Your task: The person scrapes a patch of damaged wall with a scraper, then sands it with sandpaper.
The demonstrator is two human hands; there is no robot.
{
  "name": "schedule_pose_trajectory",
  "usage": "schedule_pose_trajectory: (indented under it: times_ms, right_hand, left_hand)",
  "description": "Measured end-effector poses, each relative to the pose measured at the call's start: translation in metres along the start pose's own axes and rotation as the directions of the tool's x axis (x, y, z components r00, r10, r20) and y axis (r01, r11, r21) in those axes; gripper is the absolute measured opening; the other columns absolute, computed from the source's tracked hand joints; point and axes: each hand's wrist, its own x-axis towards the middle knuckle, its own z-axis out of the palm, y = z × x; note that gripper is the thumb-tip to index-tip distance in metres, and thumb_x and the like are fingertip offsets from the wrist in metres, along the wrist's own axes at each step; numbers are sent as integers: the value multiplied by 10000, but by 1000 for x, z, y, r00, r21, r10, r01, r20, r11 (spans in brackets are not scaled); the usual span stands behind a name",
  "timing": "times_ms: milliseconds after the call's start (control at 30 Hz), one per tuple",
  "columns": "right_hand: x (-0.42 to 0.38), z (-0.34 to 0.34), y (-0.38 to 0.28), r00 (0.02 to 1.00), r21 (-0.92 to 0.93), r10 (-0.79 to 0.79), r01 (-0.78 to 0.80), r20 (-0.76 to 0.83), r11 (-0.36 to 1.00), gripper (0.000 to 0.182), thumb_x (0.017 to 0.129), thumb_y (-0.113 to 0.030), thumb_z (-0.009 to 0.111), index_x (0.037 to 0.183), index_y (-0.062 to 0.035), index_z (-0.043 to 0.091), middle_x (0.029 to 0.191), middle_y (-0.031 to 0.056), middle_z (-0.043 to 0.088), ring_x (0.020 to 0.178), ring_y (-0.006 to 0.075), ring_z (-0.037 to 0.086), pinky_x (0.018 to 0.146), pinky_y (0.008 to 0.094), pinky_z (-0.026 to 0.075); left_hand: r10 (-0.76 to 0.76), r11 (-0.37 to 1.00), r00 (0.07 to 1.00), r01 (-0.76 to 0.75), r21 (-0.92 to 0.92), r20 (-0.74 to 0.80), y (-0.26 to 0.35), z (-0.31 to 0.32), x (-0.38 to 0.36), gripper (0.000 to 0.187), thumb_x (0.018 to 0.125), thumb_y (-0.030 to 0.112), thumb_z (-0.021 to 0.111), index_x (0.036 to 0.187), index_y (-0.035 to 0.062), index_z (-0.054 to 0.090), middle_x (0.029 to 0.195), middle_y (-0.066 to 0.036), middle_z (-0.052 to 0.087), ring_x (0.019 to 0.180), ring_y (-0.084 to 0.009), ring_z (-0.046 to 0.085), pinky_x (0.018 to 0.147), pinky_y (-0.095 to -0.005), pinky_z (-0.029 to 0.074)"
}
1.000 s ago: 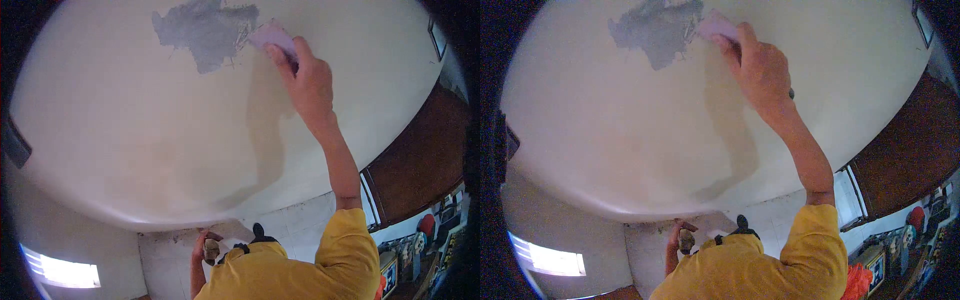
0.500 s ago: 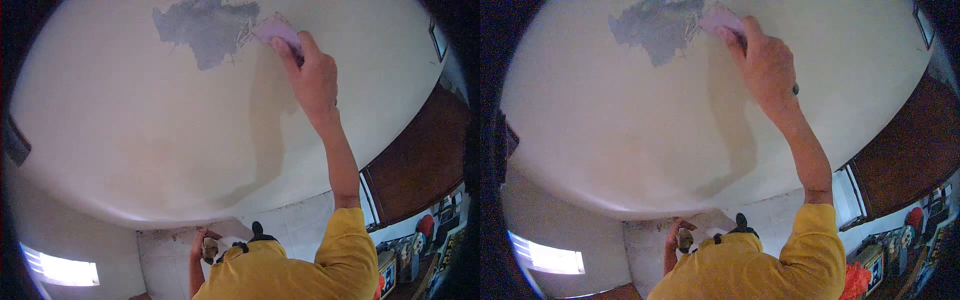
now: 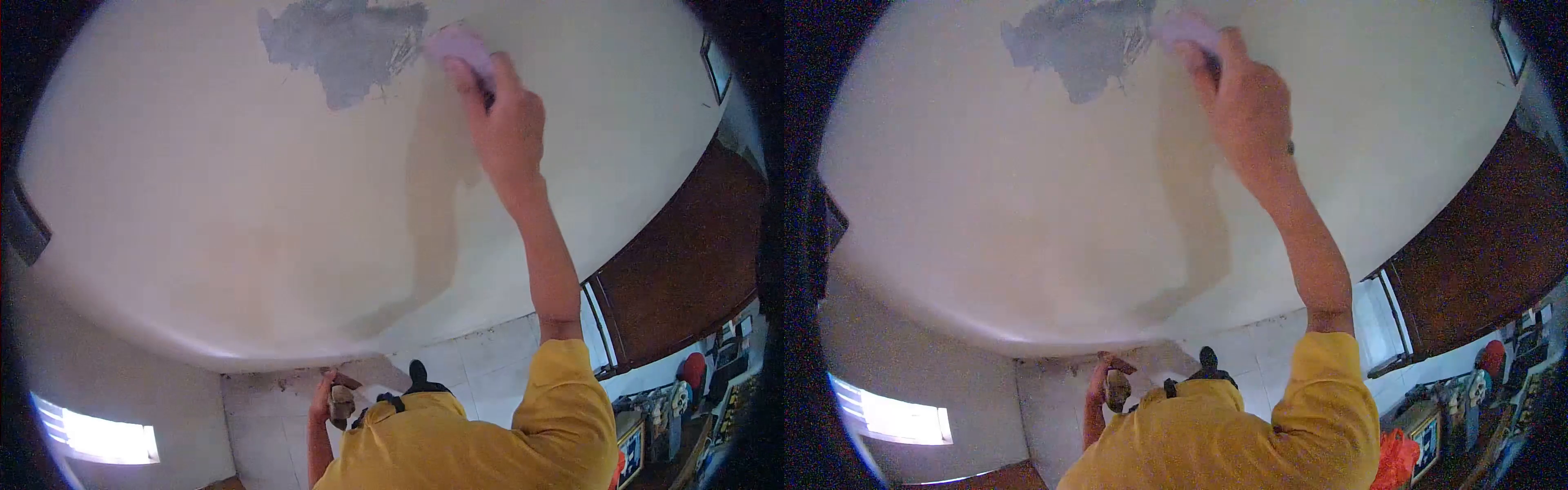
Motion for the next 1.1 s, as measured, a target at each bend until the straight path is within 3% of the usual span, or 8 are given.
schedule_pose_trajectory:
  times_ms: [67, 200, 267, 367, 467, 667, 967, 1100]
  right_hand:
    - [-6, -2, -3, 997, -52, -43, 47, 63, 998, 356, 917, -442, 522, 939, -88, 498, 595, 160, 602, 563, 377, 616, 501, 489, 486]
    - [-4, 1, -2, 1000, -66, 9, -7, 29, 998, 385, 924, -456, 501, 922, -71, 501, 598, 162, 606, 559, 375, 619, 492, 488, 491]
    - [-10, -1, -3, 996, -95, -21, 29, 83, 995, 388, 928, -450, 496, 936, -62, 500, 595, 161, 604, 556, 370, 618, 494, 481, 491]
    - [-2, -3, 1, 998, -49, -46, 48, 42, 998, 378, 931, -442, 496, 950, -65, 502, 588, 161, 599, 551, 360, 616, 496, 467, 492]
    - [-9, -3, 1, 993, -44, -73, 78, 96, 996, 376, 932, -439, 497, 947, -63, 505, 585, 162, 596, 549, 355, 614, 499, 456, 491]
    - [-4, -6, 1, 994, -45, -46, 51, 97, 998, 386, 929, -447, 500, 913, -61, 488, 572, 151, 593, 543, 355, 615, 494, 455, 490]
    - [-4, 5, 1, 996, -45, -83, 85, 37, 995, 355, 931, -440, 497, 936, -85, 505, 572, 142, 601, 524, 346, 616, 482, 452, 500]
    - [-4, 0, 3, 976, -111, -159, 176, 147, 978, 354, 934, -433, 489, 934, -80, 509, 575, 141, 605, 527, 344, 621, 481, 452, 506]
  left_hand:
    - [94, 995, 993, -97, 39, 71, 6, 5, -1, 526, 948, 439, 400, 921, -15, 664, 828, -113, 678, 729, -192, 645, 650, -326, 532]
    - [-12, 1000, 997, 11, 16, 82, -12, -8, -3, 539, 937, 468, 408, 931, -9, 660, 839, -115, 678, 698, -198, 643, 624, -337, 538]
    - [77, 996, 993, -80, 29, 95, -18, -8, -1, 546, 932, 484, 418, 923, -5, 661, 832, -112, 677, 662, -192, 638, 593, -336, 539]
    - [-44, 992, 998, 38, -117, -45, -40, -14, -3, 534, 933, 480, 423, 914, 3, 660, 842, -109, 674, 669, -188, 634, 596, -339, 538]
    - [-5, 998, 998, 10, -68, 69, -10, 5, -21, 484, 924, 461, 462, 914, 19, 660, 844, -101, 672, 684, -180, 633, 624, -333, 538]
    - [-48, 998, 998, 47, -36, -34, -33, -3, -18, 532, 937, 476, 411, 922, 2, 652, 868, -123, 681, 708, -188, 638, 632, -333, 534]
    - [153, 986, 986, -157, 60, 67, -17, 14, -19, 541, 966, 441, 374, 941, -10, 671, 893, -126, 692, 772, -193, 643, 713, -326, 522]
    - [45, 998, 999, -45, -36, 13, -12, 33, -29, 526, 973, 417, 372, 915, -10, 674, 898, -126, 694, 778, -196, 644, 724, -331, 519]
